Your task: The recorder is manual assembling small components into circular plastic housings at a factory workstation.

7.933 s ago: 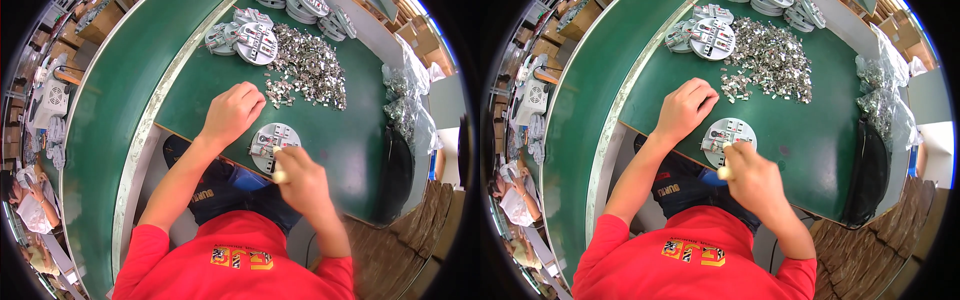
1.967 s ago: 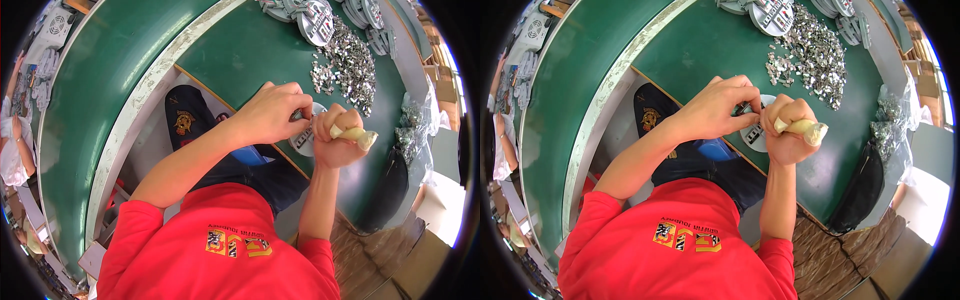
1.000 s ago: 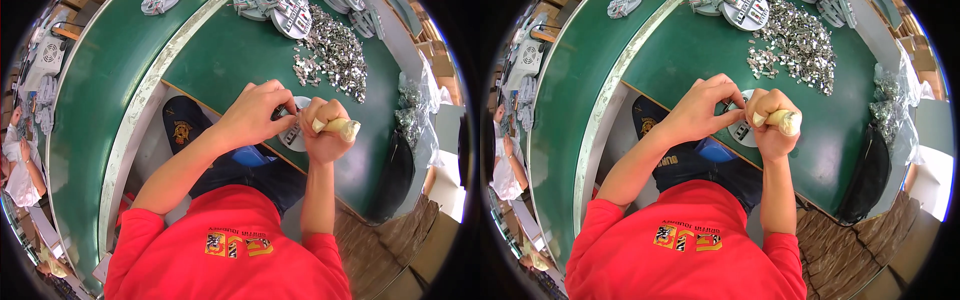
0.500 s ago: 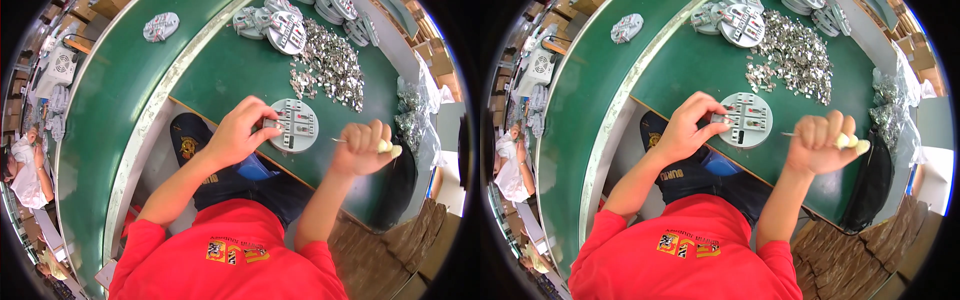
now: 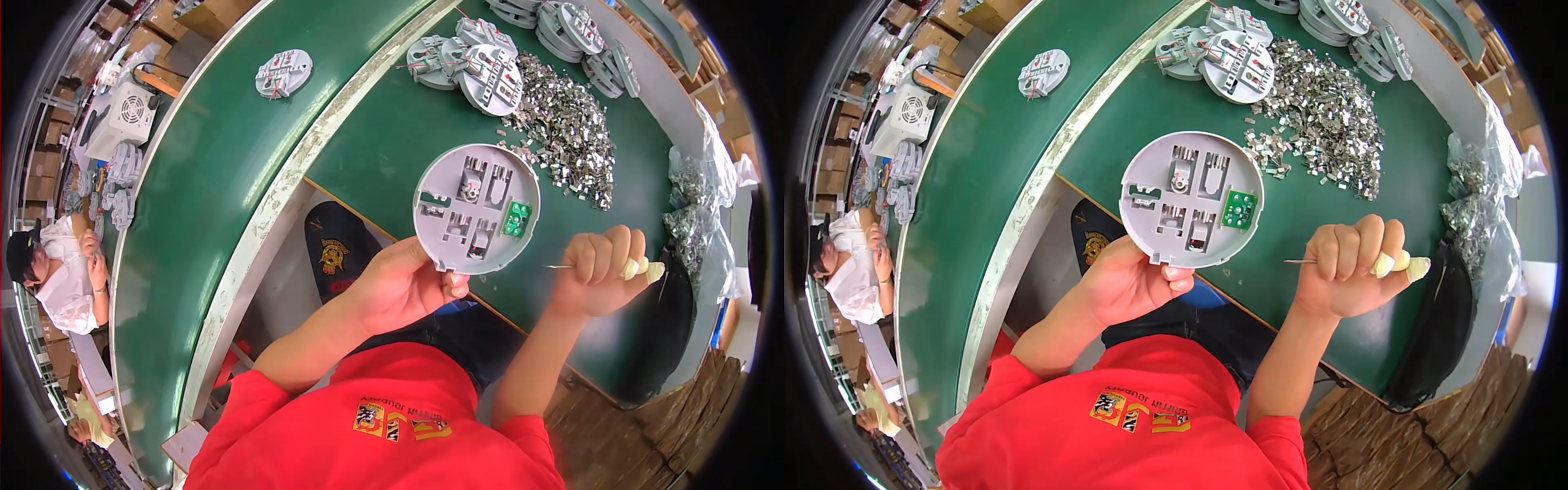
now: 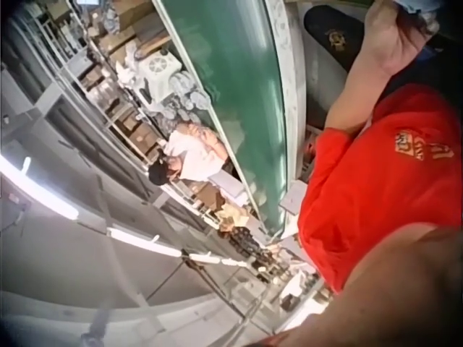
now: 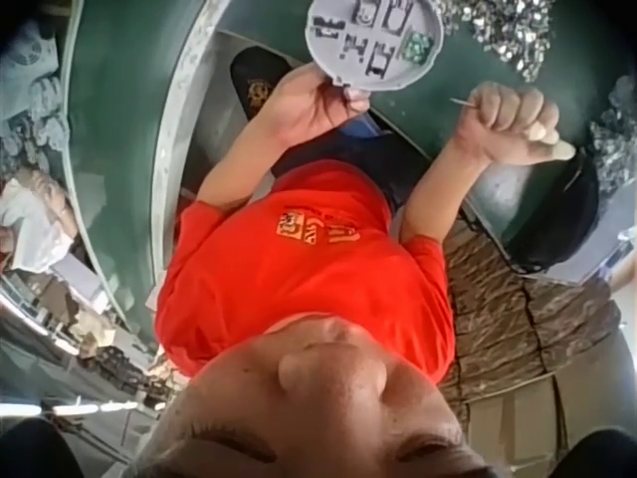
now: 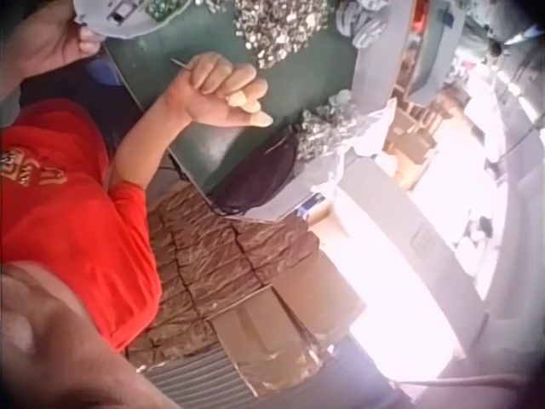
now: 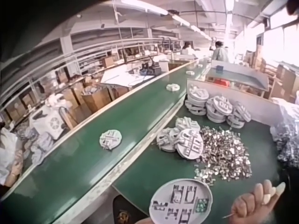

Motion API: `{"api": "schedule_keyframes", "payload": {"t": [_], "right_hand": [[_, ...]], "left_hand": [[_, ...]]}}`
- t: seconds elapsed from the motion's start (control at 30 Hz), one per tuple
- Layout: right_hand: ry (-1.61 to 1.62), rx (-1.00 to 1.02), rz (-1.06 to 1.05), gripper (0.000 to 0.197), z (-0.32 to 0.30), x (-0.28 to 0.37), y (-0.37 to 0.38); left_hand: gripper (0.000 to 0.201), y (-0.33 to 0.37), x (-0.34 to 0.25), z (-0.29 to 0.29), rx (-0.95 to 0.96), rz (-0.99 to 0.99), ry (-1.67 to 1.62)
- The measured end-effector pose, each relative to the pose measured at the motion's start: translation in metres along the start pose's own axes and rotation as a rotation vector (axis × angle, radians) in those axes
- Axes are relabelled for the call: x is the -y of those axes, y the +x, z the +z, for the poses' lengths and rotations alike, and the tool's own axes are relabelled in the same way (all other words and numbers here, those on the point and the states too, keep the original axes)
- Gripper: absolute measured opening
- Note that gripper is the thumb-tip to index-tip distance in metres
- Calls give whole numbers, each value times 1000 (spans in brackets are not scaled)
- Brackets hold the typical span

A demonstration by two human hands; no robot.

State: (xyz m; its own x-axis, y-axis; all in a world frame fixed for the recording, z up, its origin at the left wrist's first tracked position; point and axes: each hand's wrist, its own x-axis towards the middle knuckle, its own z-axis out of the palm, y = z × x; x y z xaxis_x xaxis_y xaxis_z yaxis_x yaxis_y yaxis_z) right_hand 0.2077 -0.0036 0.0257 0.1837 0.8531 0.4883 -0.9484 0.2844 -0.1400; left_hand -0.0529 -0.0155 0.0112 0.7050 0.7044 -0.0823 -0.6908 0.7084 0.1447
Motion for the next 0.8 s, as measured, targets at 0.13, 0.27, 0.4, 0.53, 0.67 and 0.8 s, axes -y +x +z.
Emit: {"api": "schedule_keyframes", "payload": {"t": [0.13,0.27,0.4,0.53,0.67,0.8], "right_hand": [[-6,-13,15,43,1,-2,0],[-22,-15,16,44,2,-3,0],[-47,-7,17,45,4,-5,2],[-120,59,36,49,21,-13,8],[-219,179,114,48,52,-57,24],[-251,39,57,42,49,-40,20]], "left_hand": [[31,-1,0,3,-58,-9,16],[26,0,2,4,-27,-17,0],[33,0,3,2,-32,-34,-3],[33,1,3,1,-55,-33,23],[30,-14,5,-11,-89,86,123],[29,-44,-28,-11,-207,373,299]]}}
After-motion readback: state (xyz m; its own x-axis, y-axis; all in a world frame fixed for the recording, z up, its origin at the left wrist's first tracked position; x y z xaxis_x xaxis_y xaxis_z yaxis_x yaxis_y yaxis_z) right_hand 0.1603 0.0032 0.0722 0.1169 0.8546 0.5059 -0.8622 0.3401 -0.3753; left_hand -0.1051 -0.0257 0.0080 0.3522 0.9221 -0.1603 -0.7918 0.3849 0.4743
